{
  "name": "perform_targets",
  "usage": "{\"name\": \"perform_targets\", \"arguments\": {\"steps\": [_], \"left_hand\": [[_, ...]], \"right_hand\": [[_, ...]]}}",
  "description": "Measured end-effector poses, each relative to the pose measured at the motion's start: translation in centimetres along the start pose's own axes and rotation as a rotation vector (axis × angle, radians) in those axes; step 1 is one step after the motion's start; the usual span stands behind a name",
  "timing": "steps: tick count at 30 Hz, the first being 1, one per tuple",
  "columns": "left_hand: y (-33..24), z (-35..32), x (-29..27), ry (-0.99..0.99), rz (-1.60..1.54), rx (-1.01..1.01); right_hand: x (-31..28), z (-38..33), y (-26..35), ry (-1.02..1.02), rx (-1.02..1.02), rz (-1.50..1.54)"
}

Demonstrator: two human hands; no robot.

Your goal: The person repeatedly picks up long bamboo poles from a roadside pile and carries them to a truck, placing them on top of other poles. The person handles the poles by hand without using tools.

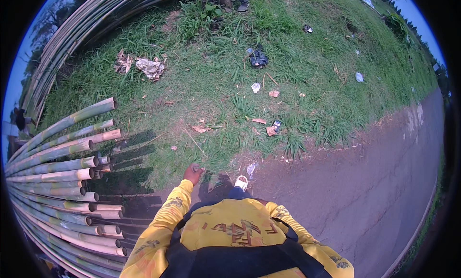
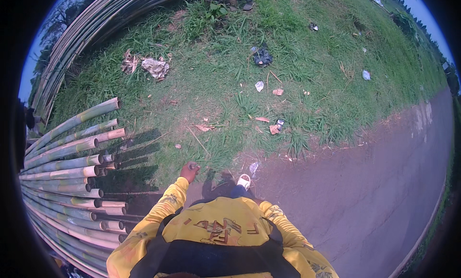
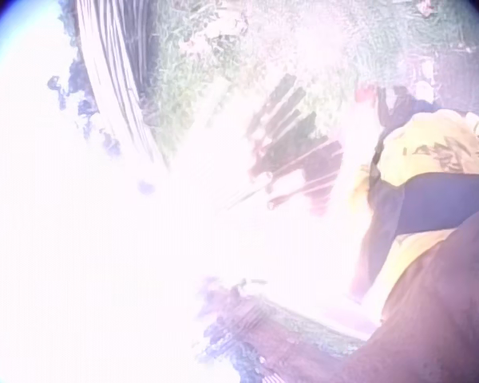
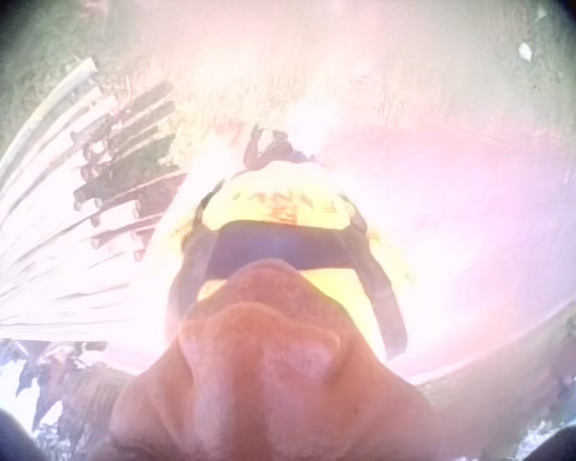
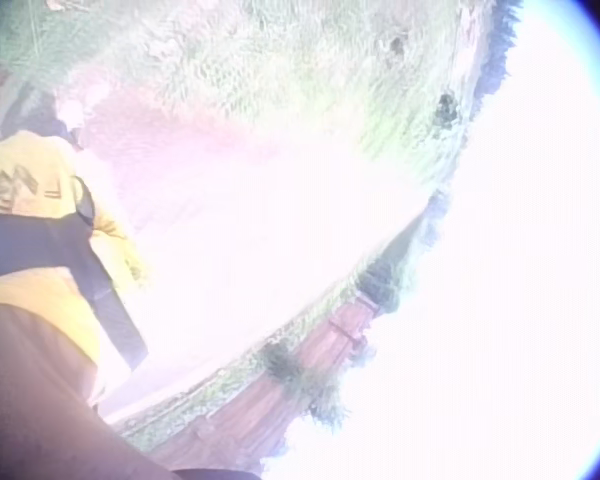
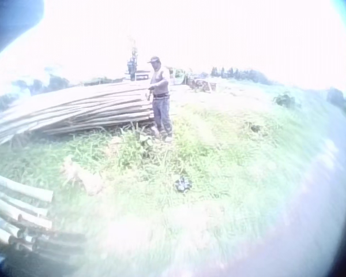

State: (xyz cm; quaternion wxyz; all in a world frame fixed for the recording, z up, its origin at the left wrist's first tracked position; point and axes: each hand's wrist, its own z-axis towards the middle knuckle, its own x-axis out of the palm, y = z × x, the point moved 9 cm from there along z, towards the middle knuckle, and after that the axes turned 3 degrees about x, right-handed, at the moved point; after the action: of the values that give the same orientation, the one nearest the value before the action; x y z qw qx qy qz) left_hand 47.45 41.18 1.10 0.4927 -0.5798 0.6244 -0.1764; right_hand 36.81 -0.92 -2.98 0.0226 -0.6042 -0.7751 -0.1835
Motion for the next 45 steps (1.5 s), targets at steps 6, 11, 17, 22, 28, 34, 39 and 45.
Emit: {"name": "perform_targets", "arguments": {"steps": [6,11,17,22,28,34,39,45], "left_hand": [[5.1,2.1,5.5,0.148,0.306,-0.277],[15.2,2.2,12.5,0.618,0.826,-0.01],[3.4,15.2,21.1,0.686,0.757,0.159],[-14.1,30.3,27.4,0.533,-0.108,-0.411],[-40.9,45.1,34.1,0.42,-0.281,-0.204],[-51.9,52.1,43.5,0.395,-0.211,-0.065],[-43.2,54.9,45.9,0.126,-0.278,-0.371],[-40.2,49.8,52.1,0.391,0.178,-0.482]], "right_hand": [[-7.6,0.5,6.4,-0.122,-0.054,0.016],[-13.1,0.6,12.1,-0.202,-0.051,0.047],[-22.5,0.9,19.9,-0.382,-0.08,0.098],[-28.7,0.2,31.9,-0.586,-0.209,-0.077],[-36.0,-1.4,44.9,-0.705,-0.279,-0.049],[-47.4,3.9,51.0,-0.5,-0.297,0.074],[-55.5,4.9,60.4,-0.378,-0.189,0.122],[-65.2,1.1,74.7,-0.271,0.031,0.145]]}}
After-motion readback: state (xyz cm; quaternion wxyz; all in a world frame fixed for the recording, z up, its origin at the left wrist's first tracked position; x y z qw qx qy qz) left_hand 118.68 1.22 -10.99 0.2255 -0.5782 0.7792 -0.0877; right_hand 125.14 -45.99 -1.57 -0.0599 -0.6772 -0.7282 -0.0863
